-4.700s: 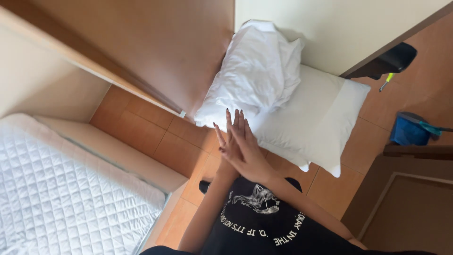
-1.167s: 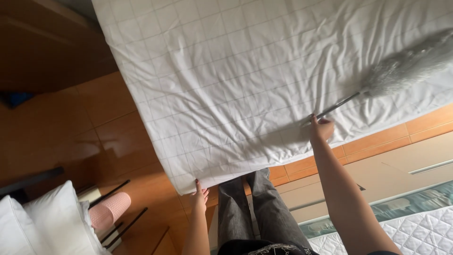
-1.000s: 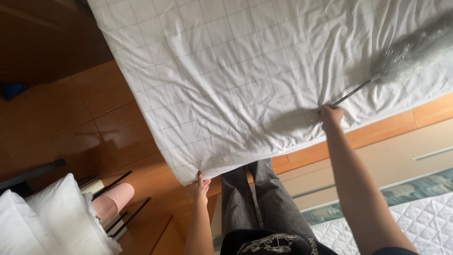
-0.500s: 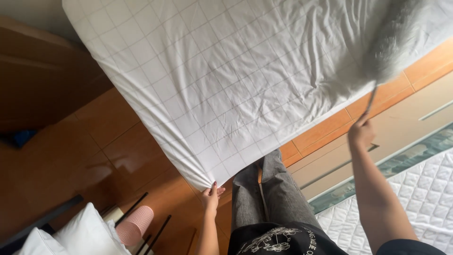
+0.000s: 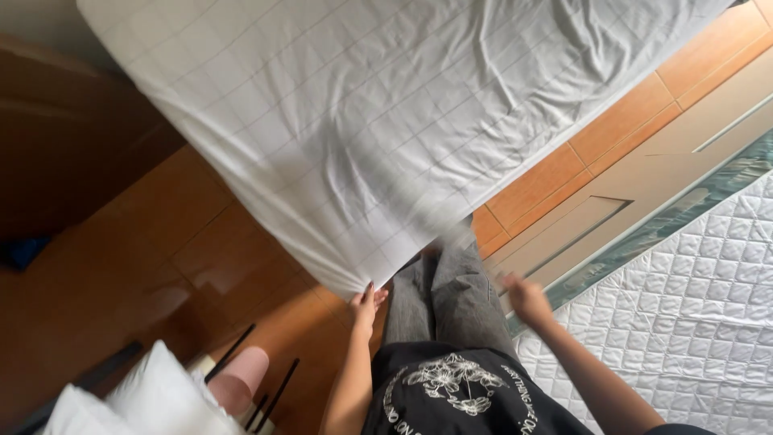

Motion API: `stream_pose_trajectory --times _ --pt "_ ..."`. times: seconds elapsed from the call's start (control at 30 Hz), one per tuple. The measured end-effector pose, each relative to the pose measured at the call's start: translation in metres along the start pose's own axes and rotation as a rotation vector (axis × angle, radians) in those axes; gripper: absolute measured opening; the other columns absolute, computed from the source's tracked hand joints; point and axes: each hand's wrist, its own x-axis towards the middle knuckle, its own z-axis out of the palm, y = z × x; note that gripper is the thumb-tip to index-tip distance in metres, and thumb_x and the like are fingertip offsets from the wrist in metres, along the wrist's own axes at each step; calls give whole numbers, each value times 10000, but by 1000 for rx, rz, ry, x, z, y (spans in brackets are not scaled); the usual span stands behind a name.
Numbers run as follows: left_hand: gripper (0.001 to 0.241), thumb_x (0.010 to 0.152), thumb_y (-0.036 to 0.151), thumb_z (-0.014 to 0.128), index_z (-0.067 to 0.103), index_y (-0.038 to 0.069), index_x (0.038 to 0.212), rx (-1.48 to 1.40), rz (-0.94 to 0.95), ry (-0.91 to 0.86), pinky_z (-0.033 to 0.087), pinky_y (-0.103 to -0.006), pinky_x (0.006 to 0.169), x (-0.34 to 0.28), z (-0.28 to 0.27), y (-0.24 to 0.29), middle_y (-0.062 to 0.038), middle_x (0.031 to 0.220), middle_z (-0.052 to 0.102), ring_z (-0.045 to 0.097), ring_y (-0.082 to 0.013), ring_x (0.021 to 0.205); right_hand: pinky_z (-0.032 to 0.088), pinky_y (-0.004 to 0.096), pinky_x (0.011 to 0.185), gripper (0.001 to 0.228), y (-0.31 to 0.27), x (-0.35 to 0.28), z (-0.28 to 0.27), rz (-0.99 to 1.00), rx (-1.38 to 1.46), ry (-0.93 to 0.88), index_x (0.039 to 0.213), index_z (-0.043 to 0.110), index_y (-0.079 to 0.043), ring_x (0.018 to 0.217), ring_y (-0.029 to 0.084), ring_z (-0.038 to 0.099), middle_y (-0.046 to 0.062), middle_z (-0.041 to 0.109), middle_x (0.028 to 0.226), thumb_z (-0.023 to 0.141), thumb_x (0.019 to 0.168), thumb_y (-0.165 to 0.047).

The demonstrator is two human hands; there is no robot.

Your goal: Folding a bedsheet on a bed and then using a duster to clean the mattress surface.

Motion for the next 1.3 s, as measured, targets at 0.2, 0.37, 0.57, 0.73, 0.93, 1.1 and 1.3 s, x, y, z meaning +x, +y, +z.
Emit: stream_pose_trajectory --times 0.2,0.37,0.57,0.73,0.93,1.1,1.3 --pt "434 1005 413 610 712 -6 1052 -18 43 -51 533 -275 716 6 -1 0 -108 916 808 755 -162 823 412 515 593 365 22 34 2 495 -10 449 928 603 39 611 479 532 316 539 701 496 1161 -221" --pt "456 1066 426 560 673 -12 1118 -53 44 -88 490 -296 736 17 0 -18 -97 1039 818 736 -163 880 525 555 624 250 13 -13 73 73 -221 -336 988 676 -126 677 435 671 226 683 718 532 993 -330" --pt "468 1063 463 381 661 176 1305 -89 -69 -56 499 -276 760 3 -53 -58 8 1247 748 711 -125 952 528 537 585 277 -42 30 30 62 -152 -327 987 669 -114 644 414 693 217 697 700 575 979 -375" --pt "456 1073 468 399 630 174 1334 -20 -146 66 496 -307 767 0 -91 -78 -8 1224 741 681 -128 895 458 506 563 394 -41 96 -3 242 -88 159 970 651 23 593 429 583 272 571 668 503 1107 -315" --pt "479 1086 430 486 426 95 1424 -66 85 268 479 -384 958 39 -76 -59 -118 1376 628 630 -238 1150 464 489 621 430 -9 119 94 369 -46 144 1062 690 9 670 374 634 276 637 754 437 1140 -329" --pt "548 993 209 496 409 93 1521 137 212 293 441 -401 1055 42 -54 -7 -143 1433 562 553 -317 1303 554 395 625 311 -83 74 118 293 143 -622 1142 724 -74 678 195 650 132 686 756 571 1022 -317" --pt "646 849 -16 509 499 44 1492 -51 7 152 489 -327 796 32 -67 22 -162 1268 646 550 -205 908 451 369 527 364 -105 79 88 47 180 -398 1021 749 -27 509 151 516 67 544 556 562 1026 -338"
